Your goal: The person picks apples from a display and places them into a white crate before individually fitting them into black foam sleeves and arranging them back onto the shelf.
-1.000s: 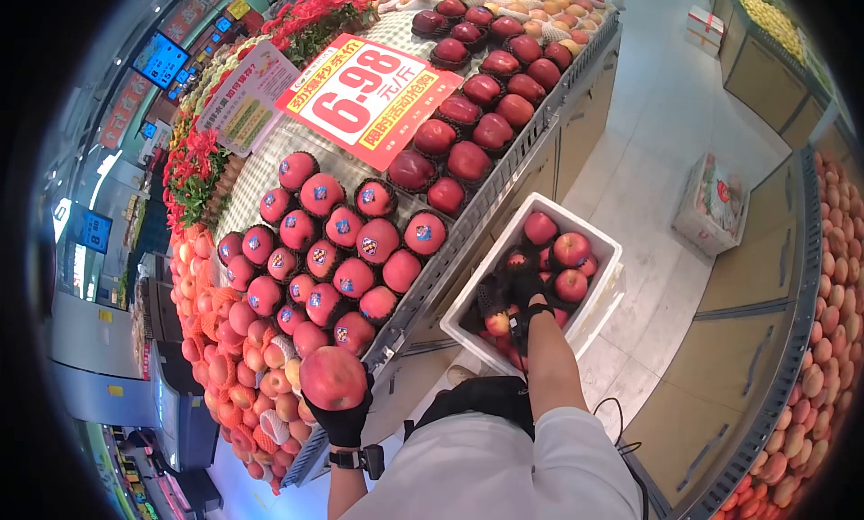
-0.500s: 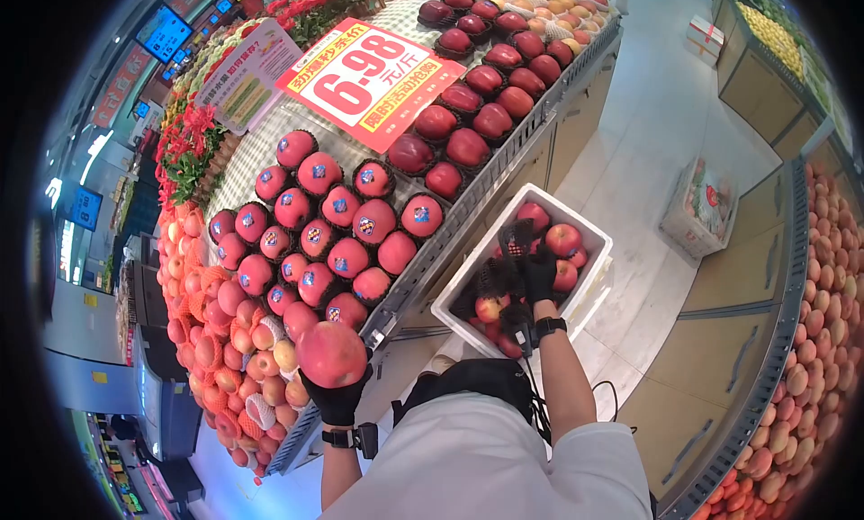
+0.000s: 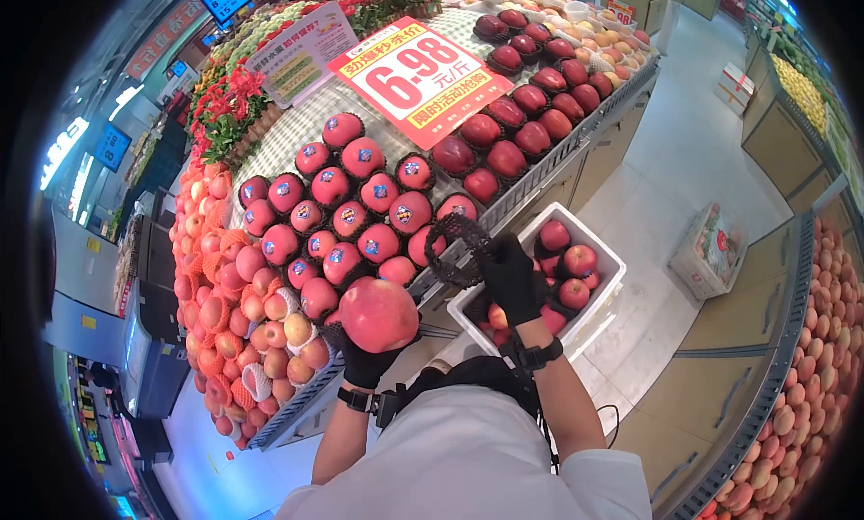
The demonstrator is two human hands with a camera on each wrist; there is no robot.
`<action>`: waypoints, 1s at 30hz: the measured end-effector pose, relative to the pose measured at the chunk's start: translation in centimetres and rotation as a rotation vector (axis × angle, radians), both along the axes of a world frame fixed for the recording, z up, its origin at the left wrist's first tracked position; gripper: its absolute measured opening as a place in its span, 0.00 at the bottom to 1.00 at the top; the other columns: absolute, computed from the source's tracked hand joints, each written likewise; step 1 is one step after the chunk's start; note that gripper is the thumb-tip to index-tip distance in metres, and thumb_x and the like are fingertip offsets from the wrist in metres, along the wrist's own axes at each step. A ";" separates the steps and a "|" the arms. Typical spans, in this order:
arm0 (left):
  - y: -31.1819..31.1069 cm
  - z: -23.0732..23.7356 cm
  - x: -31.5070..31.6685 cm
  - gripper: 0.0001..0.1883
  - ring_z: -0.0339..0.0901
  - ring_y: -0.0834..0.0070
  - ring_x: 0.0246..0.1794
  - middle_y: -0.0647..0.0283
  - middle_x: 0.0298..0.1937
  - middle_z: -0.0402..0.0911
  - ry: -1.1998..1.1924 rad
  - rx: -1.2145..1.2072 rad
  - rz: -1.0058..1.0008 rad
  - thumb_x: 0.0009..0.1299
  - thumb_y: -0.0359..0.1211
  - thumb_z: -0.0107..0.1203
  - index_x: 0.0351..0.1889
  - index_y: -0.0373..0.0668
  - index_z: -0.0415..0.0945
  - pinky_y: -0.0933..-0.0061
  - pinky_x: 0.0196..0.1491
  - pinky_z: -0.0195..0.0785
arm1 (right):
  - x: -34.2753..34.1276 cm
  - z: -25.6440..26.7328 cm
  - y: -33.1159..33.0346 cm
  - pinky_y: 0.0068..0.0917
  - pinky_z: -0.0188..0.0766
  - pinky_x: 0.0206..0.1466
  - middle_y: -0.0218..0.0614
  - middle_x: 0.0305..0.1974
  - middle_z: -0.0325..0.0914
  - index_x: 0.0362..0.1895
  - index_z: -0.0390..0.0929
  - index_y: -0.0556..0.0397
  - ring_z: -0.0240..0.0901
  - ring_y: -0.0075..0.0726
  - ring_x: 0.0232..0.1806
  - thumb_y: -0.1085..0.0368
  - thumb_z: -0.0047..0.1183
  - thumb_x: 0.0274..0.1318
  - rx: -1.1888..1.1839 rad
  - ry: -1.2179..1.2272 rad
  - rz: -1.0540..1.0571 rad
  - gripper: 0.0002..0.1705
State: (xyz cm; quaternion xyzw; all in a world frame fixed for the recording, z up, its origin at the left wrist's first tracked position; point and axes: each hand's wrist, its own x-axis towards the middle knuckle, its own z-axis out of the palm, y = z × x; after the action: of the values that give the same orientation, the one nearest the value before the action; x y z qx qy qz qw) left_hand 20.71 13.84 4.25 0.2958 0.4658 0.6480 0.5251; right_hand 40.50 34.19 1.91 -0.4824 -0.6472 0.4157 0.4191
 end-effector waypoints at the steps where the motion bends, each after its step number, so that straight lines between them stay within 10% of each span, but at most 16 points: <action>1: 0.2 0.3 -0.1 0.40 0.62 0.67 0.71 0.64 0.71 0.64 -0.027 0.028 -0.019 0.67 0.53 0.59 0.72 0.49 0.54 0.59 0.73 0.54 | -0.6 0.6 -0.7 0.35 0.72 0.41 0.41 0.32 0.77 0.39 0.73 0.55 0.76 0.42 0.35 0.64 0.61 0.51 0.036 -0.023 -0.005 0.13; 7: 1.2 1.2 0.1 0.44 0.64 0.68 0.69 0.62 0.68 0.67 0.518 -0.065 0.017 0.61 0.50 0.66 0.71 0.49 0.55 0.62 0.70 0.57 | -3.5 2.9 -4.3 0.39 0.71 0.41 0.45 0.34 0.75 0.40 0.72 0.54 0.76 0.52 0.37 0.65 0.59 0.52 0.115 0.052 0.090 0.13; 10: 1.5 0.8 -0.4 0.45 0.63 0.66 0.69 0.62 0.68 0.67 1.431 -0.098 0.058 0.60 0.54 0.65 0.71 0.50 0.56 0.61 0.71 0.54 | -4.7 3.7 -5.2 0.40 0.71 0.41 0.45 0.35 0.76 0.42 0.72 0.53 0.76 0.52 0.37 0.65 0.60 0.53 0.120 0.072 0.213 0.15; 18: 1.9 0.9 -0.8 0.43 0.61 0.64 0.71 0.60 0.70 0.65 1.095 -0.012 -0.194 0.63 0.53 0.62 0.71 0.44 0.58 0.61 0.73 0.52 | -2.8 4.6 -4.5 0.39 0.70 0.57 0.35 0.51 0.75 0.65 0.62 0.52 0.72 0.35 0.54 0.61 0.65 0.51 -0.384 0.305 0.612 0.38; 23: 1.3 2.7 -0.1 0.39 0.65 0.65 0.68 0.57 0.68 0.67 -0.019 0.025 -0.138 0.67 0.46 0.60 0.71 0.38 0.59 0.62 0.69 0.59 | -2.6 5.9 -4.2 0.37 0.58 0.71 0.34 0.65 0.64 0.71 0.56 0.52 0.58 0.35 0.69 0.60 0.69 0.44 -0.366 0.490 0.986 0.51; 30: 2.1 4.9 0.5 0.38 0.71 0.71 0.61 0.59 0.63 0.72 0.227 -0.208 -0.083 0.66 0.44 0.62 0.70 0.37 0.60 0.68 0.59 0.69 | -1.1 6.6 -4.2 0.37 0.55 0.73 0.38 0.68 0.62 0.72 0.55 0.53 0.56 0.37 0.71 0.56 0.69 0.41 -0.521 0.463 0.949 0.54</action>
State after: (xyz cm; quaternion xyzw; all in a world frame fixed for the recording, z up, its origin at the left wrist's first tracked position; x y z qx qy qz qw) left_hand 21.22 15.98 9.17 0.3302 0.5740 0.5363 0.5233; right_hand 39.35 30.02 8.56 -0.1237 -0.5607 0.7975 0.1853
